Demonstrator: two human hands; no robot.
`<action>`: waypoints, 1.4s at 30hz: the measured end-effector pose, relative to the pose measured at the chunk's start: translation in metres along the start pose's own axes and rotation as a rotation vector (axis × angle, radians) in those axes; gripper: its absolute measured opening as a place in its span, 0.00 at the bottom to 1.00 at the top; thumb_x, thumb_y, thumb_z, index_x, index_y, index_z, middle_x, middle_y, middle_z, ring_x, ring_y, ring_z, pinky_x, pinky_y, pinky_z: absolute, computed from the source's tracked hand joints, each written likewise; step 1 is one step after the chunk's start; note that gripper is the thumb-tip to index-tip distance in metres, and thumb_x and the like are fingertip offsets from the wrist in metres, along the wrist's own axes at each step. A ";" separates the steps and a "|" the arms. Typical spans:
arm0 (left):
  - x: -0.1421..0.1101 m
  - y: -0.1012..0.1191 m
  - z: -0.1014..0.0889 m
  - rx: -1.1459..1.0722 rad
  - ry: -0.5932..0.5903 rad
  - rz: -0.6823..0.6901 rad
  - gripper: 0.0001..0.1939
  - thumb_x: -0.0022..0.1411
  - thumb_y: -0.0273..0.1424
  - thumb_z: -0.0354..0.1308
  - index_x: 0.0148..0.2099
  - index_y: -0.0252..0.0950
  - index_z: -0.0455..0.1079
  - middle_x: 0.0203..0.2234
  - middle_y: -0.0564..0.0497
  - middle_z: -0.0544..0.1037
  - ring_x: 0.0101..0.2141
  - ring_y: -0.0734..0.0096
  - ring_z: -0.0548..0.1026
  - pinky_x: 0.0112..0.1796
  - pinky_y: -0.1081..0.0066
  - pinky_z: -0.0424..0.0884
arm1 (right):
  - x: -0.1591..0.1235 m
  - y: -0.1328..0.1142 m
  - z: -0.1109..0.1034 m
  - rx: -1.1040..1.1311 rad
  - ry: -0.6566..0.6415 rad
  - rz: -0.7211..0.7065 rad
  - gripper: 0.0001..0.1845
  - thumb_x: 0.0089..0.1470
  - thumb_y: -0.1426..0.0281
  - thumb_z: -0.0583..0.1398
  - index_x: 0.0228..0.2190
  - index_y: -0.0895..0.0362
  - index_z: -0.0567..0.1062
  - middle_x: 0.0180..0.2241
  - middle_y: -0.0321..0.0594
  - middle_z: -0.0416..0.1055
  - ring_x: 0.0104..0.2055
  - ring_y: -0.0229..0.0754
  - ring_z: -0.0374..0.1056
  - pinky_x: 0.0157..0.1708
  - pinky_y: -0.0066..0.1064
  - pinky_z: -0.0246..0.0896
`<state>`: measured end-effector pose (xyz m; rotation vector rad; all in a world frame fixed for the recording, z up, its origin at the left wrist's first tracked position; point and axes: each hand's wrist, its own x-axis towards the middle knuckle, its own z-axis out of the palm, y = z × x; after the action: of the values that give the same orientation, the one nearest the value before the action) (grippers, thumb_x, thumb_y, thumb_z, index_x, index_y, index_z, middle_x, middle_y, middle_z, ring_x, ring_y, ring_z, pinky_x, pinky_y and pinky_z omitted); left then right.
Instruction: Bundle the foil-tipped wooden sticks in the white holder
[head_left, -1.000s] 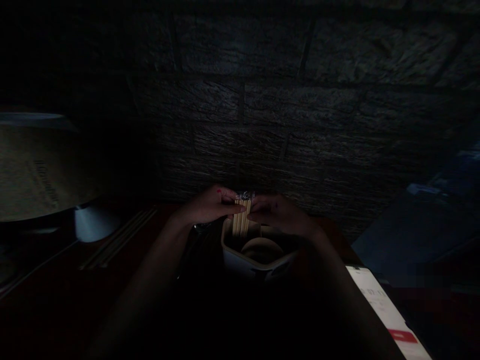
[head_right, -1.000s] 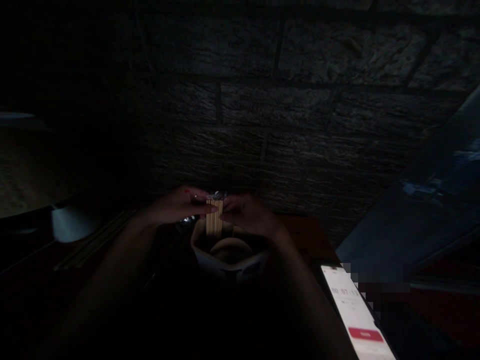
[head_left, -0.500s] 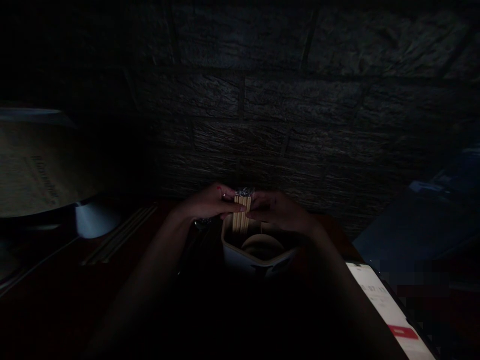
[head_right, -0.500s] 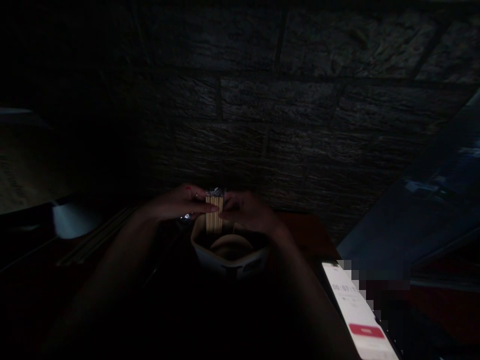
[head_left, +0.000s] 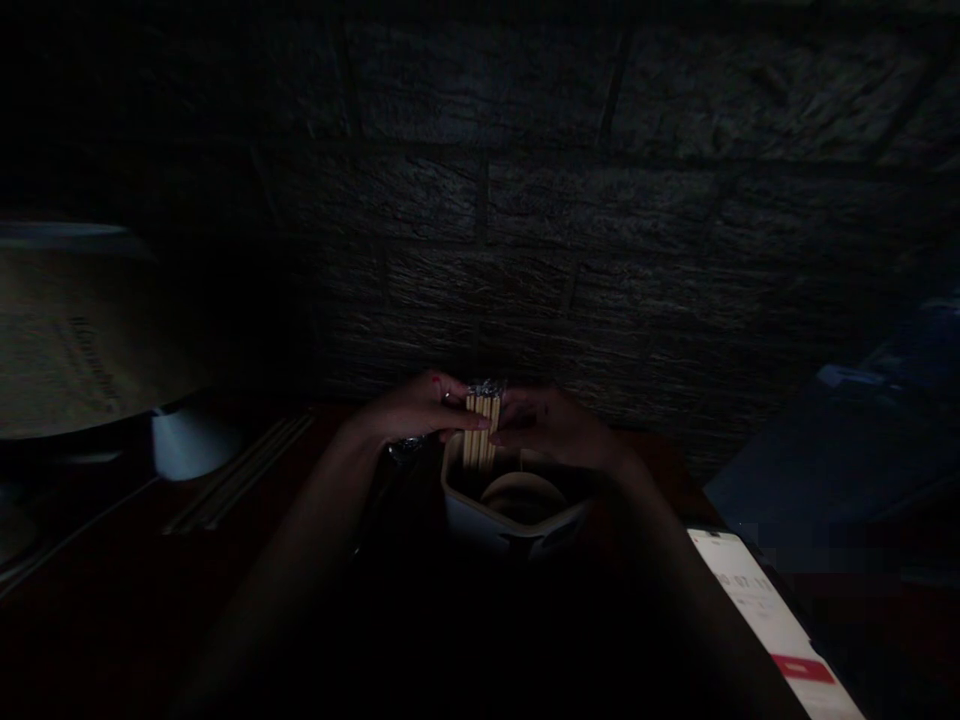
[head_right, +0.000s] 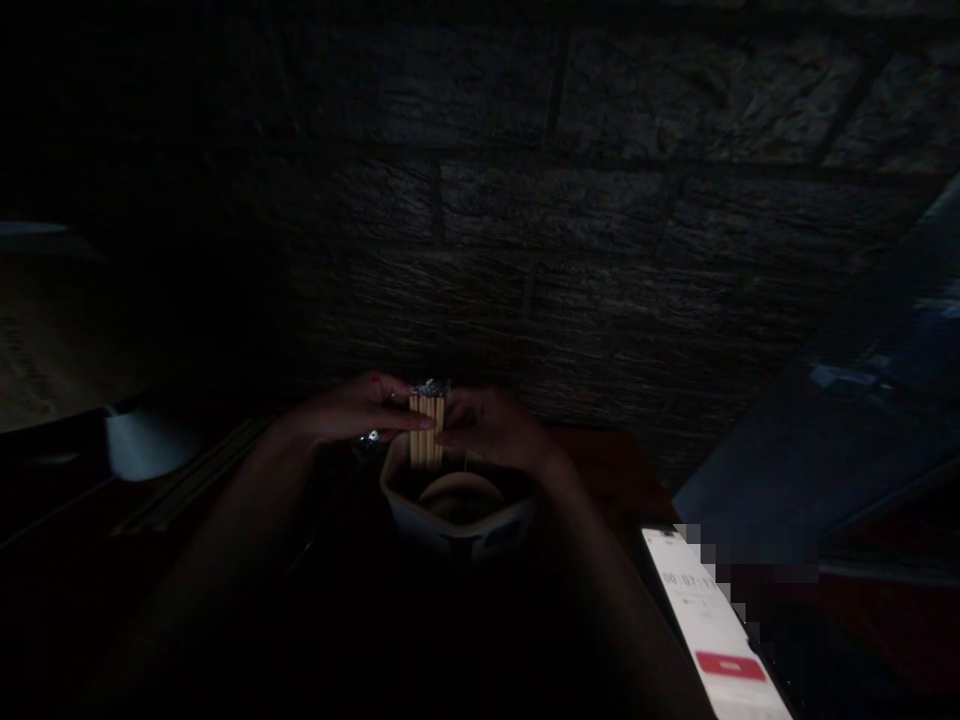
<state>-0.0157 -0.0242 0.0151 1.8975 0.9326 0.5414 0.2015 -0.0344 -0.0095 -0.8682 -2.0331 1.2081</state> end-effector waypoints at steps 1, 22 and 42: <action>0.000 0.000 0.000 0.001 -0.002 -0.006 0.14 0.54 0.38 0.65 0.29 0.31 0.71 0.15 0.58 0.66 0.18 0.81 0.62 0.20 0.80 0.55 | 0.000 0.000 0.000 0.004 -0.003 0.010 0.11 0.48 0.70 0.65 0.36 0.58 0.75 0.34 0.39 0.76 0.35 0.40 0.71 0.37 0.31 0.65; -0.003 0.001 -0.001 0.020 0.061 0.079 0.14 0.58 0.38 0.62 0.37 0.31 0.76 0.23 0.53 0.73 0.21 0.79 0.66 0.21 0.79 0.61 | -0.006 -0.012 -0.006 -0.050 0.023 -0.009 0.10 0.52 0.67 0.64 0.38 0.56 0.77 0.37 0.39 0.78 0.39 0.40 0.73 0.42 0.33 0.65; -0.001 -0.002 -0.001 0.055 0.062 0.082 0.16 0.59 0.41 0.59 0.38 0.31 0.75 0.22 0.54 0.72 0.22 0.77 0.67 0.23 0.78 0.62 | -0.004 -0.012 0.000 0.051 0.047 0.018 0.13 0.50 0.68 0.65 0.39 0.57 0.74 0.34 0.38 0.76 0.34 0.37 0.70 0.36 0.30 0.63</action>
<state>-0.0181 -0.0237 0.0138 1.9843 0.9211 0.6318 0.2012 -0.0418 0.0004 -0.8847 -1.9524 1.2323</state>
